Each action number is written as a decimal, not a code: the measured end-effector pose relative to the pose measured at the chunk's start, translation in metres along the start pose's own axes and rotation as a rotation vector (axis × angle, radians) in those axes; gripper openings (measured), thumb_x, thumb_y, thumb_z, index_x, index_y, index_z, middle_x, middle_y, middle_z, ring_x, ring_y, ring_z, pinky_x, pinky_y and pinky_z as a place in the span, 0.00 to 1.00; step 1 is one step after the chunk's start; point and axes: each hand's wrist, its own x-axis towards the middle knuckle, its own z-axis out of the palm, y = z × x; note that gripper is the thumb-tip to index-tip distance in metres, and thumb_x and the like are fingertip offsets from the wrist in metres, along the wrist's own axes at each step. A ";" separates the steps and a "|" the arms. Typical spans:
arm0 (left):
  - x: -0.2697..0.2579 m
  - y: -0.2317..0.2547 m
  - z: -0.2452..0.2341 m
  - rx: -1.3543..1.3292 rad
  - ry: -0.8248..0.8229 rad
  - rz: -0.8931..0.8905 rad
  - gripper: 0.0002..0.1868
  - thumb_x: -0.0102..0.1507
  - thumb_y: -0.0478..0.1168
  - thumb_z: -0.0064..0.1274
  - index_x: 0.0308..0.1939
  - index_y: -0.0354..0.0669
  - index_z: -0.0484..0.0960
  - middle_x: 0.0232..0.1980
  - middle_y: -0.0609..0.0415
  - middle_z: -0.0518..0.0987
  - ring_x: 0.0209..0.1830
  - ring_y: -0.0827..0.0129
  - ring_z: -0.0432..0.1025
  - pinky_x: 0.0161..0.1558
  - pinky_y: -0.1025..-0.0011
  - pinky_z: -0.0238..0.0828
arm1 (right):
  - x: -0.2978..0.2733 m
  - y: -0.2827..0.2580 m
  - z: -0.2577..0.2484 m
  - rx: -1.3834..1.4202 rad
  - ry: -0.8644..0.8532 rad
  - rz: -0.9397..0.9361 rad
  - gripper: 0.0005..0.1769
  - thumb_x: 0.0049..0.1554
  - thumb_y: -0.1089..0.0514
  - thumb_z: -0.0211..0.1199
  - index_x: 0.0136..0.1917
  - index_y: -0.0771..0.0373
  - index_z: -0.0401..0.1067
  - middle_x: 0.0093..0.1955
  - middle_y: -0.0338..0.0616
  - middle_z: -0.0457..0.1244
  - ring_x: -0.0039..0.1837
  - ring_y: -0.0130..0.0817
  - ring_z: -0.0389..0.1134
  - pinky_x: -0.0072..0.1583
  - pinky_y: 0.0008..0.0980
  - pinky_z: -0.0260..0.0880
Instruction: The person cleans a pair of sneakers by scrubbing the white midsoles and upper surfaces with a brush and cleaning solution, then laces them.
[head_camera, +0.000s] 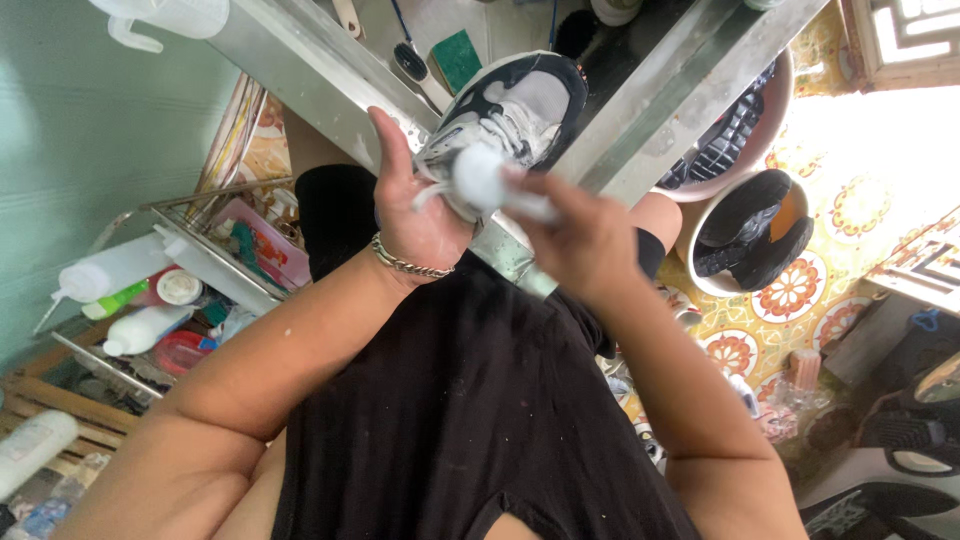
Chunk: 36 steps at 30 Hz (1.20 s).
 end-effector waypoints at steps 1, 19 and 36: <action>0.000 0.000 -0.004 -0.083 -0.103 0.003 0.56 0.67 0.79 0.32 0.71 0.25 0.65 0.64 0.43 0.72 0.64 0.57 0.68 0.70 0.64 0.62 | 0.011 0.014 -0.005 -0.025 0.022 0.037 0.18 0.58 0.58 0.74 0.61 0.55 0.75 0.47 0.45 0.73 0.38 0.33 0.73 0.40 0.33 0.71; 0.002 0.000 0.000 -0.012 -0.007 -0.020 0.57 0.64 0.78 0.36 0.75 0.28 0.60 0.73 0.41 0.69 0.73 0.56 0.65 0.77 0.61 0.59 | 0.018 0.042 -0.008 -0.115 0.086 0.083 0.16 0.64 0.55 0.72 0.63 0.56 0.75 0.42 0.43 0.73 0.38 0.32 0.75 0.37 0.32 0.70; 0.012 0.002 0.012 0.174 0.043 0.006 0.51 0.68 0.71 0.42 0.77 0.29 0.60 0.74 0.45 0.70 0.74 0.57 0.65 0.77 0.58 0.60 | 0.005 0.044 -0.009 -0.045 0.130 0.058 0.20 0.59 0.60 0.73 0.63 0.58 0.73 0.51 0.47 0.74 0.43 0.36 0.76 0.44 0.33 0.75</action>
